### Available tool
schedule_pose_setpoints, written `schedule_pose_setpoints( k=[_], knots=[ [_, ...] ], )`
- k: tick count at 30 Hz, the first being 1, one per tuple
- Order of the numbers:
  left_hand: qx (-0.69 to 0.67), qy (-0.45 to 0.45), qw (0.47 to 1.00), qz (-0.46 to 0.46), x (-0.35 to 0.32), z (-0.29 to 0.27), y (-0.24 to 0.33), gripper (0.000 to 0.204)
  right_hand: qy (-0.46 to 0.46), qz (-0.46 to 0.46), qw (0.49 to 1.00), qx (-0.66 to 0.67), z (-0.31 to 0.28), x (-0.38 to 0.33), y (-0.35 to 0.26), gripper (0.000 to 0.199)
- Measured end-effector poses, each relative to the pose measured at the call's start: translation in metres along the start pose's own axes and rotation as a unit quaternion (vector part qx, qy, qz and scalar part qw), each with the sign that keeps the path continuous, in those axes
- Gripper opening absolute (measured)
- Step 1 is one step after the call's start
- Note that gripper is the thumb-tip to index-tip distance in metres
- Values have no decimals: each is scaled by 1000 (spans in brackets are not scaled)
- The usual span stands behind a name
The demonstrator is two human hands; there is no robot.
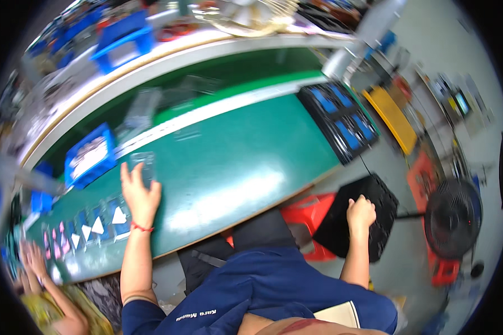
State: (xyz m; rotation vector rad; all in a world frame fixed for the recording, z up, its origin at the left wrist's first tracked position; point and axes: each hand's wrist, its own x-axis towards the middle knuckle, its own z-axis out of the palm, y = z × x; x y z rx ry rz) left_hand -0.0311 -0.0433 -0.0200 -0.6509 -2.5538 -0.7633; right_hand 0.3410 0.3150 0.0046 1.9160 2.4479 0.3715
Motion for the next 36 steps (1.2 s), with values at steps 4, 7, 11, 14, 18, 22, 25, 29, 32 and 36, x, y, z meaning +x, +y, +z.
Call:
schedule_pose_setpoints(
  k=[4, 7, 11, 14, 18, 22, 25, 29, 32, 36],
  knots=[
    [-70, 11, 996, -46, -5, -7, 28, 65, -1, -286, 851, 440, -40, 2, -101, 37],
    [-147, 24, 989, -26, -3, 7, 58, 81, -163, -433, 684, 565, -64, -28, -212, 60],
    [-278, 53, 959, -4, 18, 52, 92, 102, -133, -510, 590, 611, -63, -42, -328, 73],
    [-558, -17, 815, -155, 18, 57, 81, 75, -187, -480, 573, 638, -57, -34, -362, 64],
    [-735, -70, 604, -300, 17, 42, 51, 54, -417, -422, 556, 582, -68, -30, -342, 62],
    [-759, -117, 561, -309, 23, 42, 60, 15, -298, -506, 551, 593, -47, -29, -347, 57],
    [-753, -139, 556, -324, 18, 43, 57, 12, -127, -575, 577, 566, -57, -36, -348, 65],
    [-724, -185, 589, -309, 19, 34, 63, 10, -240, -527, 592, 561, -70, -37, -338, 84],
    [-692, -193, 631, -292, 16, 35, 63, 11, -252, -519, 585, 570, -67, -36, -338, 84],
    [-707, -209, 625, -257, 12, 42, 64, 11, -302, -479, 569, 597, -68, -36, -333, 83]
  ],
)
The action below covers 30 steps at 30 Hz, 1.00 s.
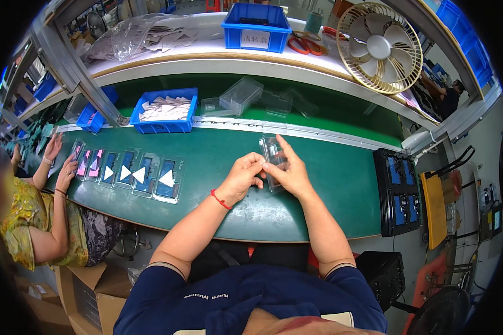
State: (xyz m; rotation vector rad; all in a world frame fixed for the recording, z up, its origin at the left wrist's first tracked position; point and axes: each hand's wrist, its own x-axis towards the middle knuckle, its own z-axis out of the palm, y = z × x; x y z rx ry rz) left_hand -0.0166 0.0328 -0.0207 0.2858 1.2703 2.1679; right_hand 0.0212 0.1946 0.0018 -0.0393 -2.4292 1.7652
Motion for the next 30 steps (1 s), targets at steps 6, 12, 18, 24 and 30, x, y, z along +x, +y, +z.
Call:
schedule_pose_setpoints(
  k=[6, 12, 18, 24, 30],
  knots=[
    [4, 26, 998, -56, -1, 6, -10, 13, 36, 85, 985, 145, -13, -14, -4, 77],
    [73, 71, 987, -123, 1, 6, 2, 12, 182, 9, 952, -248, -48, -41, 8, 79],
    [337, 115, 929, -106, -1, 8, 10, 17, 166, -85, 888, -419, -38, -4, 1, 65],
    [464, 193, 847, 170, 5, -7, -4, 19, -60, -135, 843, -518, -21, 70, -7, 31],
    [463, 227, 843, 154, -2, -8, 3, 30, -89, -179, 830, -521, 2, 83, -12, 17]
  ],
)
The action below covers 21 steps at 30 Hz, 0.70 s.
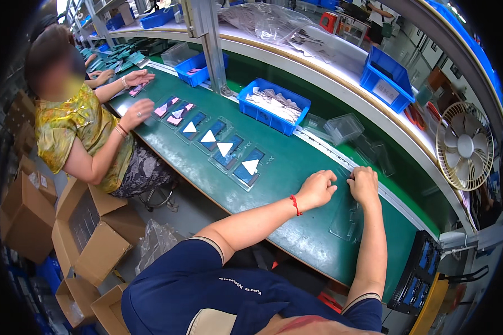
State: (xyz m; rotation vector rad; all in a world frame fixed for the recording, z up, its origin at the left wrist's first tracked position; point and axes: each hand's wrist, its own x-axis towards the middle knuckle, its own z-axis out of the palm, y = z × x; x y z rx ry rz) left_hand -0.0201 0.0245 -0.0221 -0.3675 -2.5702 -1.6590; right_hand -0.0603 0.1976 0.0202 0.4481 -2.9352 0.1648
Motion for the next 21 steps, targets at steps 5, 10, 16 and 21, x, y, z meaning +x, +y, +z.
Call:
schedule_pose_setpoints(
  k=[5, 10, 16, 21],
  knots=[
    [-23, 226, 956, 183, 15, 18, 1, 49, 42, -9, 955, 294, -21, -8, -39, 22],
    [-221, 180, 956, 61, 18, -16, 0, 45, 122, -23, 928, 352, -23, 22, -28, 21],
    [-190, 171, 967, -5, 28, -31, -3, 35, 152, 227, 961, -32, 26, 37, 100, 27],
    [29, 66, 997, 31, 24, -32, -8, 25, 124, 161, 973, -108, 37, 21, 129, 13]
  ],
)
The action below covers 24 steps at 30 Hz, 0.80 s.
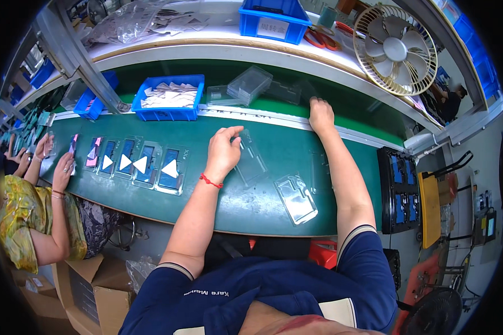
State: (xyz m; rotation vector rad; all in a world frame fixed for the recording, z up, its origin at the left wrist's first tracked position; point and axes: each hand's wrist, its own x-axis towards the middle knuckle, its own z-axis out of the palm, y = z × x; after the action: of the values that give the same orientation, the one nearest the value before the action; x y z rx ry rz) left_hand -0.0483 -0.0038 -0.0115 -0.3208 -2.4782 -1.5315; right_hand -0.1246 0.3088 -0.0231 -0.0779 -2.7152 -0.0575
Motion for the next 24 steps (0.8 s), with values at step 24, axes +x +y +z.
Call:
schedule_pose_setpoints(
  k=[24],
  knots=[
    [192, -198, 912, 304, -105, 33, 49, 32, 91, 36, 986, 135, 10, -11, 25, 28]
  ],
)
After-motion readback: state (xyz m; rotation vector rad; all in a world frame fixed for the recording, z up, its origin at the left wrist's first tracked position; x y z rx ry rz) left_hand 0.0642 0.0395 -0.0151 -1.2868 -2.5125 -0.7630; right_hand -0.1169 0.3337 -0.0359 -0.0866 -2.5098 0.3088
